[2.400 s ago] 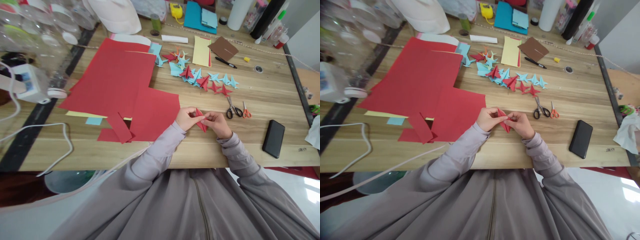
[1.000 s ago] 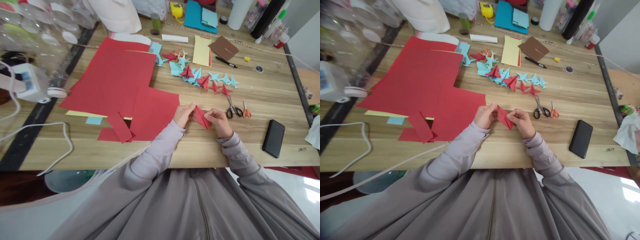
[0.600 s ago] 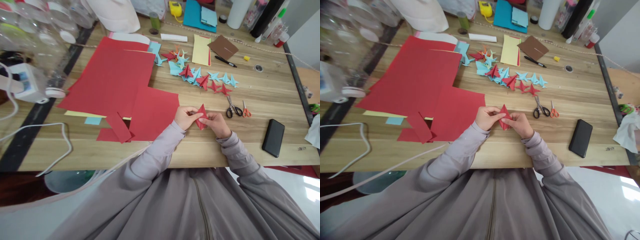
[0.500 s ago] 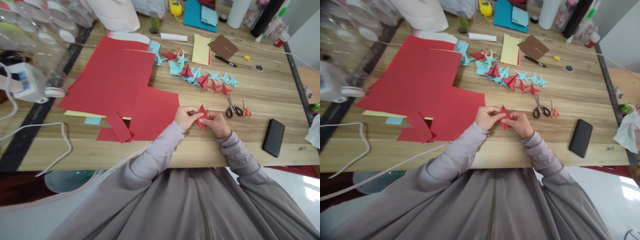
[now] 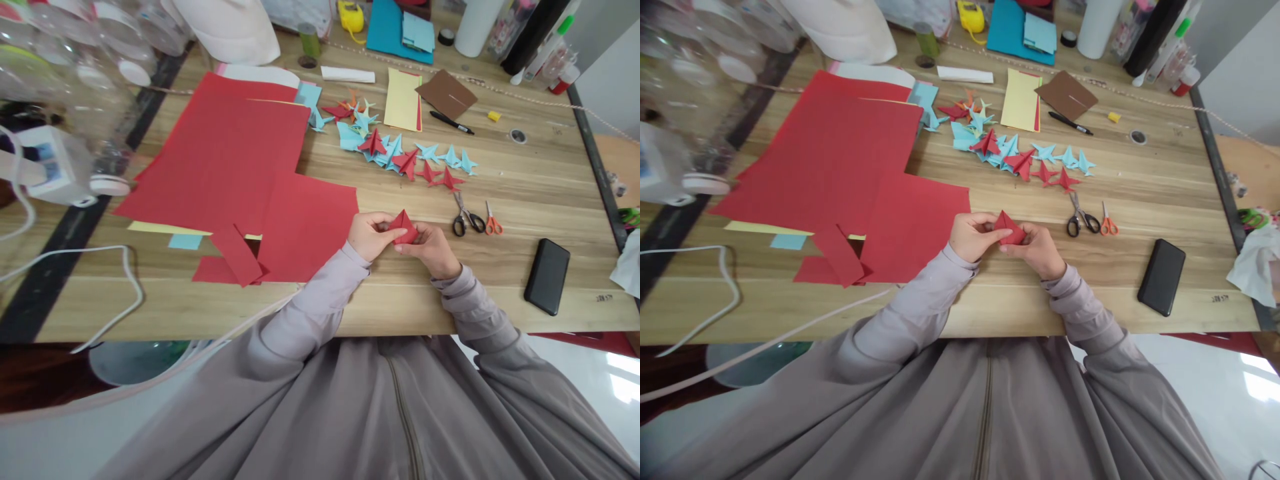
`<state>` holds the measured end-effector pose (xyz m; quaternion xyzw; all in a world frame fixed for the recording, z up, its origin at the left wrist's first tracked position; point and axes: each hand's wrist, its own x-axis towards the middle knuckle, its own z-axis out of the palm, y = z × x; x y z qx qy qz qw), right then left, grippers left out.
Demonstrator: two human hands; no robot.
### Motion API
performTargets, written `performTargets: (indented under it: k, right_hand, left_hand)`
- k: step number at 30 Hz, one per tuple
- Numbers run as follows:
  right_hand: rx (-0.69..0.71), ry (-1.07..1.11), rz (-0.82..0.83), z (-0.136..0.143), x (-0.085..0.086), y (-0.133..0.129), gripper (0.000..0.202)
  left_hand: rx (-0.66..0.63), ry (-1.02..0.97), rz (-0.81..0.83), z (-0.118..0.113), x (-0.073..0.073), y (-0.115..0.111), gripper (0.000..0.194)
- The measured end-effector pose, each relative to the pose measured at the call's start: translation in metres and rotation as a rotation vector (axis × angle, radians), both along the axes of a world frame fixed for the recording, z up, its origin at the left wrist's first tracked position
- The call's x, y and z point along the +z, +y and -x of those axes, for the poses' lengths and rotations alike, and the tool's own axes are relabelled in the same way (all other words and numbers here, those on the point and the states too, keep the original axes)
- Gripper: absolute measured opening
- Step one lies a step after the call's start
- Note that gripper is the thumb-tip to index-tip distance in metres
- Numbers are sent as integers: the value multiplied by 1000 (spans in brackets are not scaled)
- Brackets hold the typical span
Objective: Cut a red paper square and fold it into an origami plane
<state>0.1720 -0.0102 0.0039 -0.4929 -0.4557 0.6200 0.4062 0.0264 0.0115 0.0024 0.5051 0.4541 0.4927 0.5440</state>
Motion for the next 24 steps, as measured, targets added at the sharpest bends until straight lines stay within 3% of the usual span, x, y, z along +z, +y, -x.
performTargets:
  k: [9, 17, 24]
  right_hand:
    - [39, 101, -2, -1, 1, 2, 46]
    - [40, 114, 34, -1, 1, 2, 49]
    - [29, 83, 11, -4, -3, 4, 42]
  left_hand:
    - [85, 16, 32, 2, 0, 0, 28]
    - [46, -164, 200, 1, -9, 5, 57]
    - [-73, -158, 132, 2, -2, 1, 36]
